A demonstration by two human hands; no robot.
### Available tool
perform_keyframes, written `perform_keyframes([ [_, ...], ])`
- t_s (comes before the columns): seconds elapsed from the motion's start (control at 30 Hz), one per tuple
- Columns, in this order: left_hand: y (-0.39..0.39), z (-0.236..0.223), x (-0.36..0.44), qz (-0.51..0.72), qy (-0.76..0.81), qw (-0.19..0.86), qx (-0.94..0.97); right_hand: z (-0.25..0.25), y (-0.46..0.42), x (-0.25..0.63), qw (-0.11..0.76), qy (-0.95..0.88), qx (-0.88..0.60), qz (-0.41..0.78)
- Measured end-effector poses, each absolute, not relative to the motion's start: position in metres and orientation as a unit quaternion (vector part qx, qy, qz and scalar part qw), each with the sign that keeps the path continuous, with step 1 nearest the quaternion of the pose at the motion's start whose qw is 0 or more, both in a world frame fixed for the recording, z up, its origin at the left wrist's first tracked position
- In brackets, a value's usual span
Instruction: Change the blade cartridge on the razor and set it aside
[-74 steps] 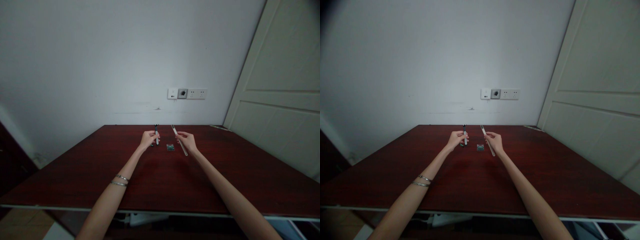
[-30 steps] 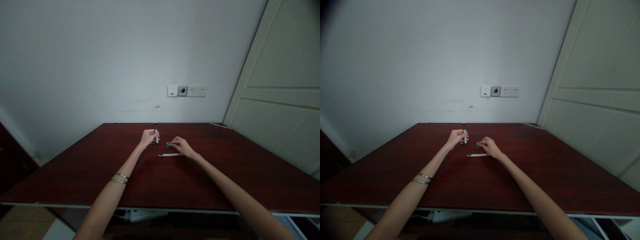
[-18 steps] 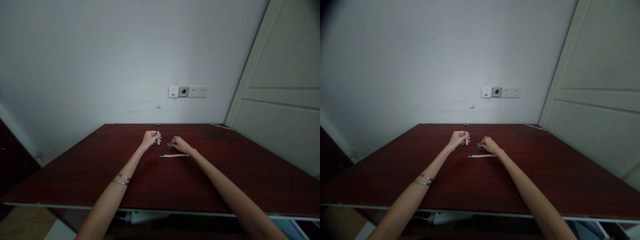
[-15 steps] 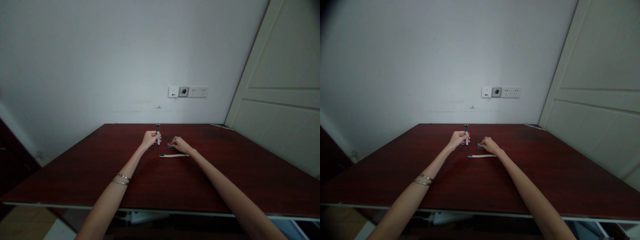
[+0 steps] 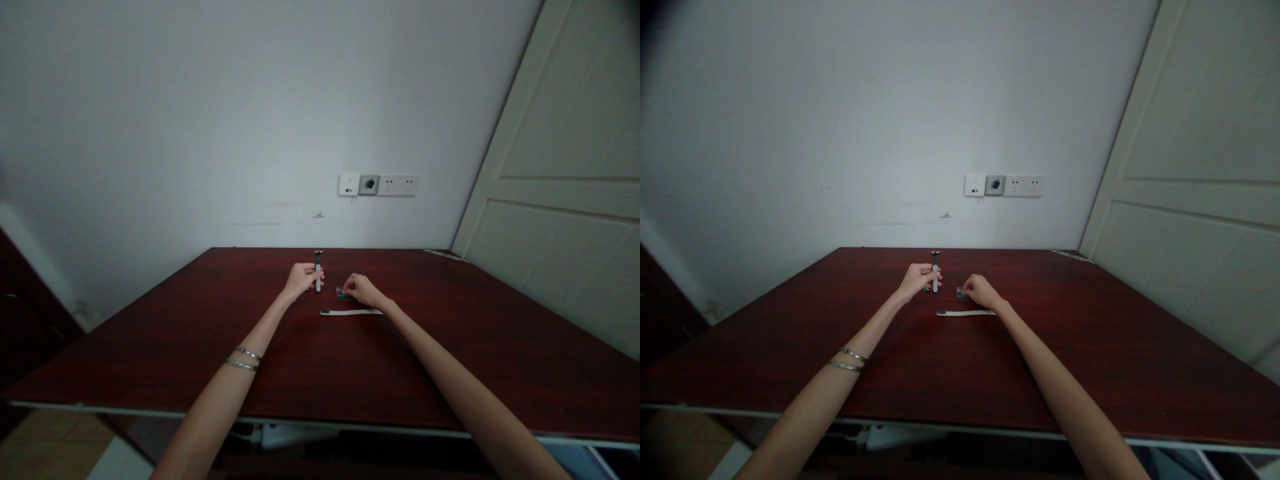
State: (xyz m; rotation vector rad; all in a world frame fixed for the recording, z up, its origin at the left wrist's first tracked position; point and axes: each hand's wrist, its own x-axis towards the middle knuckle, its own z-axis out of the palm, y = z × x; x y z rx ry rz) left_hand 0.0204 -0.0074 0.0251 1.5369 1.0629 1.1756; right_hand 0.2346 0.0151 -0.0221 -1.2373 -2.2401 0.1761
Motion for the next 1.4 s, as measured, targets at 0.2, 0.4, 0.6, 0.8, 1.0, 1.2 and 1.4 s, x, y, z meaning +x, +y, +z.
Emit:
perform_keyframes([
  [0.2, -0.007, 0.024, 0.020, 0.464, 0.433, 0.447, 0.630, 0.000, 0.006, 0.230, 0.323, -0.812, -0.461, 0.151],
  [0.4, -0.008, 0.025, 0.021, 0.472, 0.431, 0.448, 0.625, 0.020, 0.004, 0.215, 0.364, -0.812, -0.411, 0.197],
  [0.6, -0.003, 0.022, 0.020, 0.474, 0.422, 0.451, 0.628, 0.032, -0.002, 0.204, 0.391, -0.810, -0.399, 0.181],
  [0.8, -0.002, 0.021, 0.022, 0.476, 0.416, 0.457, 0.625, 0.028, -0.004, 0.202, 0.406, -0.801, -0.407, 0.166],
  [1.0, -0.004, 0.022, 0.023, 0.488, 0.405, 0.443, 0.634, 0.026, -0.007, 0.196, 0.420, -0.802, -0.389, 0.170],
  [1.2, -0.002, 0.025, 0.021, 0.508, 0.419, 0.435, 0.614, 0.024, -0.015, 0.202, 0.428, -0.833, -0.349, 0.036],
  [1.4, -0.002, 0.025, 0.021, 0.503, 0.426, 0.442, 0.608, 0.022, -0.021, 0.207, 0.367, -0.866, -0.335, -0.055],
])
